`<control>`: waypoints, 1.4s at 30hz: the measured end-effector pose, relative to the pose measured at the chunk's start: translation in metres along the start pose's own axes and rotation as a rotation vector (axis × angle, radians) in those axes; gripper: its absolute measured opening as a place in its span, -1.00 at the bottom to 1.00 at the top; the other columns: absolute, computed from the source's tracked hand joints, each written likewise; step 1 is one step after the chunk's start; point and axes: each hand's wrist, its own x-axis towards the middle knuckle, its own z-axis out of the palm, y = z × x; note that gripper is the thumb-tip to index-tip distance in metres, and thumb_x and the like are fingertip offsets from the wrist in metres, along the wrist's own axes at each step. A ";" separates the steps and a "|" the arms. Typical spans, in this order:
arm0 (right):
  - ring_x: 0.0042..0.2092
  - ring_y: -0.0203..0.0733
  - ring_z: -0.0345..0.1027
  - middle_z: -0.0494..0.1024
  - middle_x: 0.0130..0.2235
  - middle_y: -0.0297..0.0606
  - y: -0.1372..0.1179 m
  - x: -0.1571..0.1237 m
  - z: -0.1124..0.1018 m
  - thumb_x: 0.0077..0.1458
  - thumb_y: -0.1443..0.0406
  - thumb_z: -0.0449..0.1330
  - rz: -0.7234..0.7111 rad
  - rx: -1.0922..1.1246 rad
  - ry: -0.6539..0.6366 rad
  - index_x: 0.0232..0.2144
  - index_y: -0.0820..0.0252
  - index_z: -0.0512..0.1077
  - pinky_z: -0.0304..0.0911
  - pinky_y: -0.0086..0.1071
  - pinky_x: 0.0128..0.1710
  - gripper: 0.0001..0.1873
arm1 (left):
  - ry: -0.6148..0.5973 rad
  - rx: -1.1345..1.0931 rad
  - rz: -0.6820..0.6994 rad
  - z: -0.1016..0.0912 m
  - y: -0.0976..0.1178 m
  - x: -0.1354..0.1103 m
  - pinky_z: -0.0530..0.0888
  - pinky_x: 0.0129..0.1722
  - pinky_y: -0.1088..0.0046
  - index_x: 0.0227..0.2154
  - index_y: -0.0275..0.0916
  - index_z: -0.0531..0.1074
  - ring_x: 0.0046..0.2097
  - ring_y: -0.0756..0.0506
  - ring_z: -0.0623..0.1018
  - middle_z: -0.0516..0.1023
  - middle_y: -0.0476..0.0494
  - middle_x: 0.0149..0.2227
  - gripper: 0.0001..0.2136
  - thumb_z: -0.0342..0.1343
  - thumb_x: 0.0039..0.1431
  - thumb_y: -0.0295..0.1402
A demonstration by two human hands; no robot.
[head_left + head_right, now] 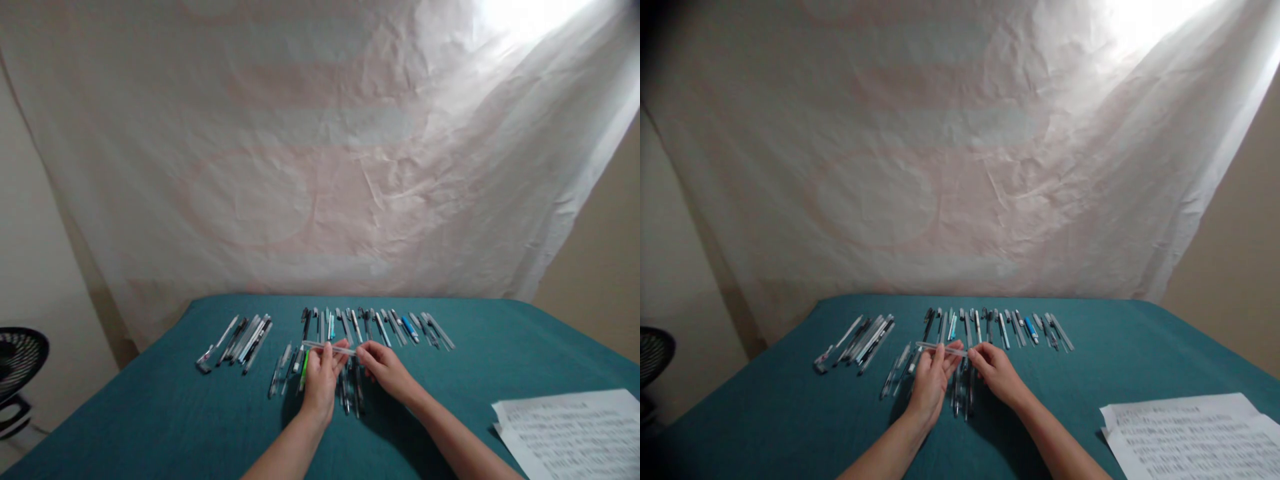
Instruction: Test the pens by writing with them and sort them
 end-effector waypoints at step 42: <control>-0.57 -0.38 0.19 0.39 -0.52 -0.35 0.001 0.003 -0.003 -0.01 0.00 0.04 0.050 0.055 -0.063 -0.41 0.25 0.36 0.12 -0.54 -0.65 -0.59 | 0.030 -0.013 0.012 0.000 0.001 0.004 0.39 -0.06 0.22 -0.41 -0.27 0.25 -0.16 -0.14 0.53 0.56 -0.24 -0.30 -0.84 0.09 0.07 -0.30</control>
